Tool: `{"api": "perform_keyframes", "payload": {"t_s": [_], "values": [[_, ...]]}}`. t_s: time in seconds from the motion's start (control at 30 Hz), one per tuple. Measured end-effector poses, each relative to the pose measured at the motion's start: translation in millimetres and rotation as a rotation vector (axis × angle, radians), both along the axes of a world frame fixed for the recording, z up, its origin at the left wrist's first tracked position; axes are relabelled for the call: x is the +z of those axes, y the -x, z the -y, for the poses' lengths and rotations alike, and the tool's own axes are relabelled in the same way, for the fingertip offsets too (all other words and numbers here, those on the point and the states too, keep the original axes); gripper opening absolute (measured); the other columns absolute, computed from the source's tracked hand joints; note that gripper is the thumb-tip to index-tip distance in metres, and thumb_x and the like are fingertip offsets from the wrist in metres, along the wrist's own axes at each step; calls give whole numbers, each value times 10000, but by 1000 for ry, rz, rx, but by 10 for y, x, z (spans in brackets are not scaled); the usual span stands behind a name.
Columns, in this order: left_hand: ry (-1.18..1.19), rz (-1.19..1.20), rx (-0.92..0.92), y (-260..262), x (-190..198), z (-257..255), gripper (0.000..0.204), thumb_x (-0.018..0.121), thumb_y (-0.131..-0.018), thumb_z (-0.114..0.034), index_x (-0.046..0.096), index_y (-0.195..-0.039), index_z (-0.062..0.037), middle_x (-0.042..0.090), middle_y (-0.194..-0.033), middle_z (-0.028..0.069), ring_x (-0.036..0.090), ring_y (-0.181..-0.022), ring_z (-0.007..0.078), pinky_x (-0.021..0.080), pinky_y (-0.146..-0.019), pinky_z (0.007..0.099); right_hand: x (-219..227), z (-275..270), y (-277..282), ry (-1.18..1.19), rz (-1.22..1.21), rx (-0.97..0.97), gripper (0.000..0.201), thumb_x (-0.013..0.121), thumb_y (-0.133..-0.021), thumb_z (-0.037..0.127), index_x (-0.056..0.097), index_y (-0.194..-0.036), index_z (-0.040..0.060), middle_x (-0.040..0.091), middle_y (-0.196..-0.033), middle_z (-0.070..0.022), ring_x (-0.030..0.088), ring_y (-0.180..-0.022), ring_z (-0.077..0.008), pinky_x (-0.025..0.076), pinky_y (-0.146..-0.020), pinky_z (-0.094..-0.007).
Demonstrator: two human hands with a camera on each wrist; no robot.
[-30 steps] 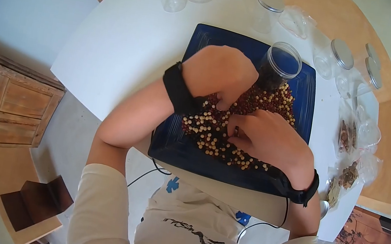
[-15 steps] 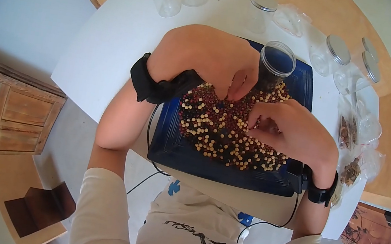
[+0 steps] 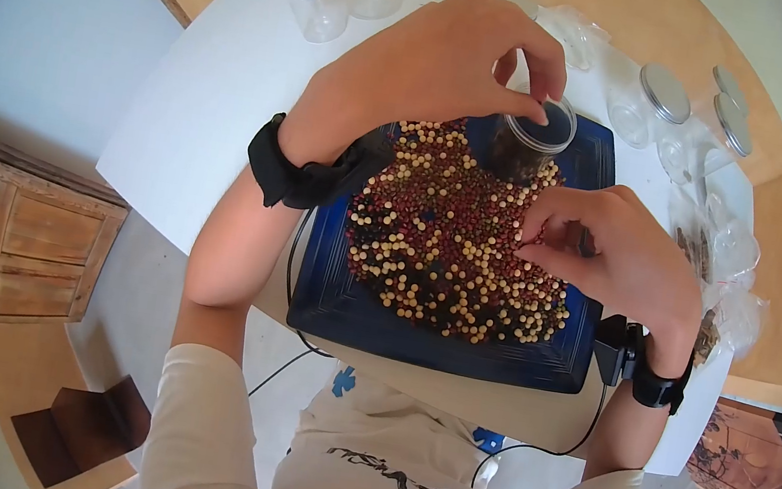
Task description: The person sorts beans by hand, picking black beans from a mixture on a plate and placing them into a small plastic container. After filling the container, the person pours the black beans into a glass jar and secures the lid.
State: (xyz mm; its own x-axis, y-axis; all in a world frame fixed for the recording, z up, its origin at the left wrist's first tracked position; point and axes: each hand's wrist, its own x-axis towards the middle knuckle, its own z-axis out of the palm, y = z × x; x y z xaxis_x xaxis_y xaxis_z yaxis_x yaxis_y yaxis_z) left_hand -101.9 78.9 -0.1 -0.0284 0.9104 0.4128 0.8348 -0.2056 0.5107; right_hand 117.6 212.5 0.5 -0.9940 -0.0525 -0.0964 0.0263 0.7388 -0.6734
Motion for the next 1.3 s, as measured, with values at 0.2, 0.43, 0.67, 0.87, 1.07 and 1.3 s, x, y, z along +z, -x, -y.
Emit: {"api": "perform_keyframes", "payload": {"t_s": [0.2,0.43,0.67,0.87,1.07,1.3], "values": [[-86,-57,91,6,-47,-32,169,839,-900,-246,799,-991,-109,773,-903,0,643,-727,152,502,-668,308,135,9,-37,-33,-37,-187,115,803,-915,102,710,-928,35,679,-666,-88,642,-574,-214,466,-564,-329],[36,-98,122,-68,31,91,177,817,-919,-255,799,-1003,-101,741,-832,45,650,-718,183,524,-674,330,-25,-34,102,-105,-480,-455,123,812,-931,125,739,-962,31,572,-645,-20,554,-590,-96,429,-557,-283],[512,-2,-121,-190,-54,180,139,838,-789,-199,765,-869,-111,723,-800,46,704,-767,247,538,-685,361,-189,-63,230,-115,-613,-588,145,814,-938,150,798,-1065,83,603,-692,10,536,-590,-74,392,-539,-270],[646,14,-262,-306,-421,125,170,857,-698,-101,784,-852,-102,725,-799,38,712,-773,223,538,-668,364,-97,-80,138,-85,-582,-500,140,804,-943,146,808,-1076,102,635,-738,17,515,-579,-62,359,-522,-254],[850,-27,-350,-499,-469,78,166,849,-638,-78,787,-789,-100,718,-811,36,713,-778,234,530,-652,372,-19,-41,61,-44,-436,-376,116,802,-939,154,797,-1034,87,640,-723,-2,524,-578,-85,380,-530,-271],[719,-13,-279,-560,-665,142,198,851,-576,-91,771,-755,-123,688,-801,69,708,-739,295,508,-582,420,97,2,-29,-71,-273,-248,122,793,-930,158,784,-1009,66,680,-740,-50,571,-599,-148,438,-557,-301]]}}
